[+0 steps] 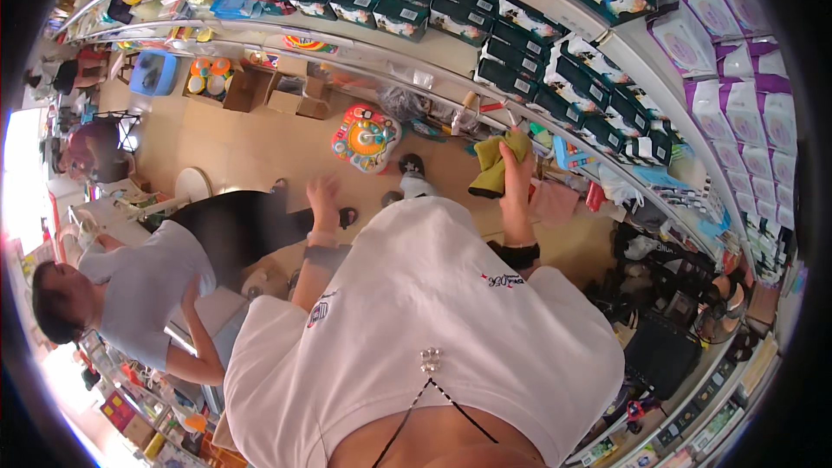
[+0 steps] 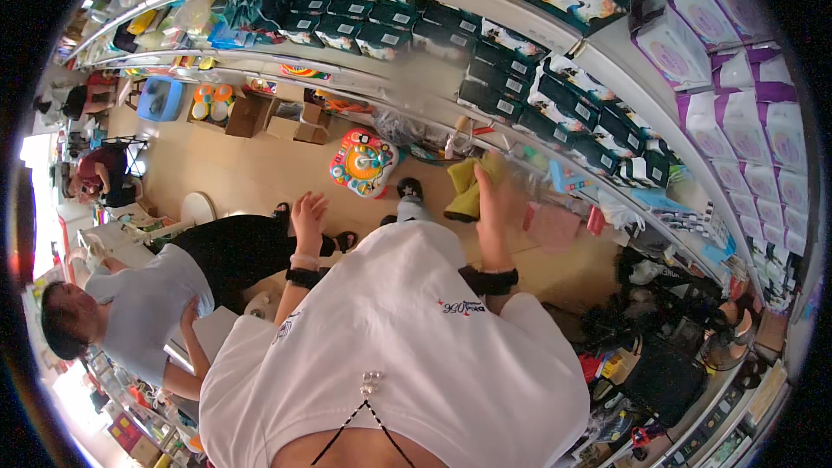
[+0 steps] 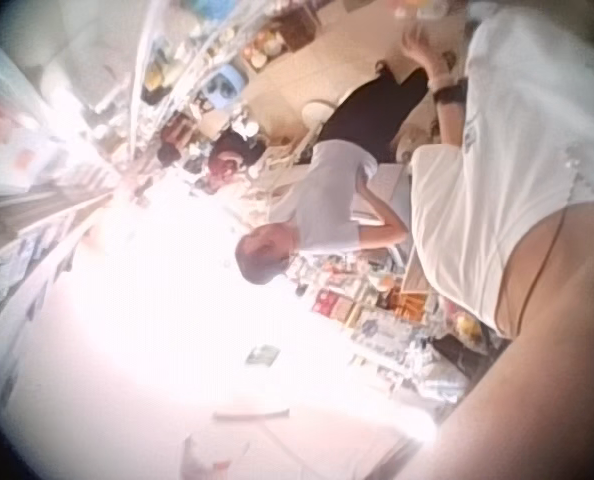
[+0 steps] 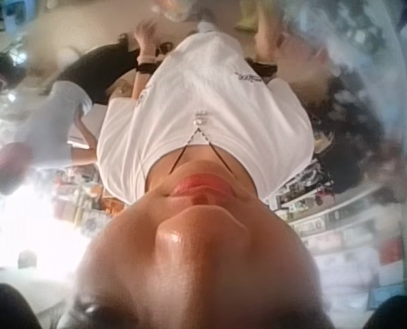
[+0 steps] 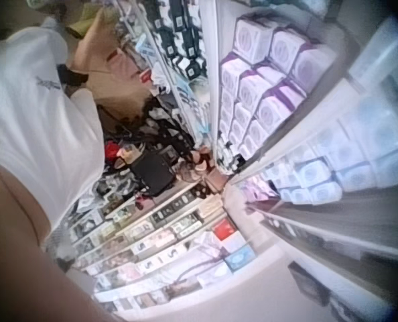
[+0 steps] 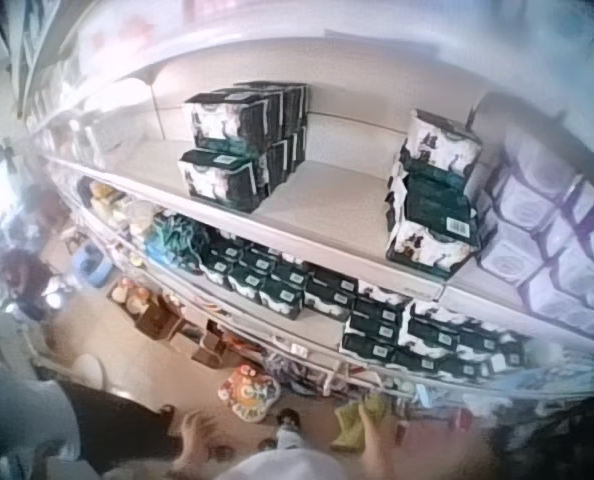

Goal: The person wipes down several dark green packages on a store shelf using a yellow cloth, picking them up individually to clean the surfaces before placing them back in their original positions.

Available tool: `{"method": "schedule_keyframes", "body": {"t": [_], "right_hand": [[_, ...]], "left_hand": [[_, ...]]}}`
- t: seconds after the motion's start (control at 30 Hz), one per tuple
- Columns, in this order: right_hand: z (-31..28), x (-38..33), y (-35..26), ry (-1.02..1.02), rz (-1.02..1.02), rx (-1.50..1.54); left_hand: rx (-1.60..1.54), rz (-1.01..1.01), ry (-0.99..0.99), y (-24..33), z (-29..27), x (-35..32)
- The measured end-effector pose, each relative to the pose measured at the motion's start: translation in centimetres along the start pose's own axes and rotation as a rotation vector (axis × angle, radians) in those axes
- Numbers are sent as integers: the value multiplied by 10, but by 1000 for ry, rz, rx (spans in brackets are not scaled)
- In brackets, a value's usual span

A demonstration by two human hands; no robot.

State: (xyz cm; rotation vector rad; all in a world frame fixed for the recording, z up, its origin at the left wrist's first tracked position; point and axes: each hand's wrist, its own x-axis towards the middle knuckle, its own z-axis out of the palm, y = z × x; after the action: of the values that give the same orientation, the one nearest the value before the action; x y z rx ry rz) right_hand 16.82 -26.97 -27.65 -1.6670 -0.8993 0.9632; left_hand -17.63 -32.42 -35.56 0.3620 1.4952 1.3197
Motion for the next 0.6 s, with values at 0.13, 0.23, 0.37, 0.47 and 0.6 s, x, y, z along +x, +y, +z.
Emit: {"method": "schedule_keyframes", "body": {"t": [0.13,0.23,0.37,0.47,0.6], "right_hand": [[15,25,-45,-118,-28,347],[13,49,-36,-188,-103,145],[24,79,-48,-276,-412,-280],[37,103,-61,-303,-638,-558],[50,113,-86,-422,-583,-935]], "left_hand": [[41,16,-96,30,56,1],[37,61,-137,30,78,8],[-20,17,-207,27,84,12],[-6,23,-215,37,90,10],[73,101,-198,39,82,21]]}}
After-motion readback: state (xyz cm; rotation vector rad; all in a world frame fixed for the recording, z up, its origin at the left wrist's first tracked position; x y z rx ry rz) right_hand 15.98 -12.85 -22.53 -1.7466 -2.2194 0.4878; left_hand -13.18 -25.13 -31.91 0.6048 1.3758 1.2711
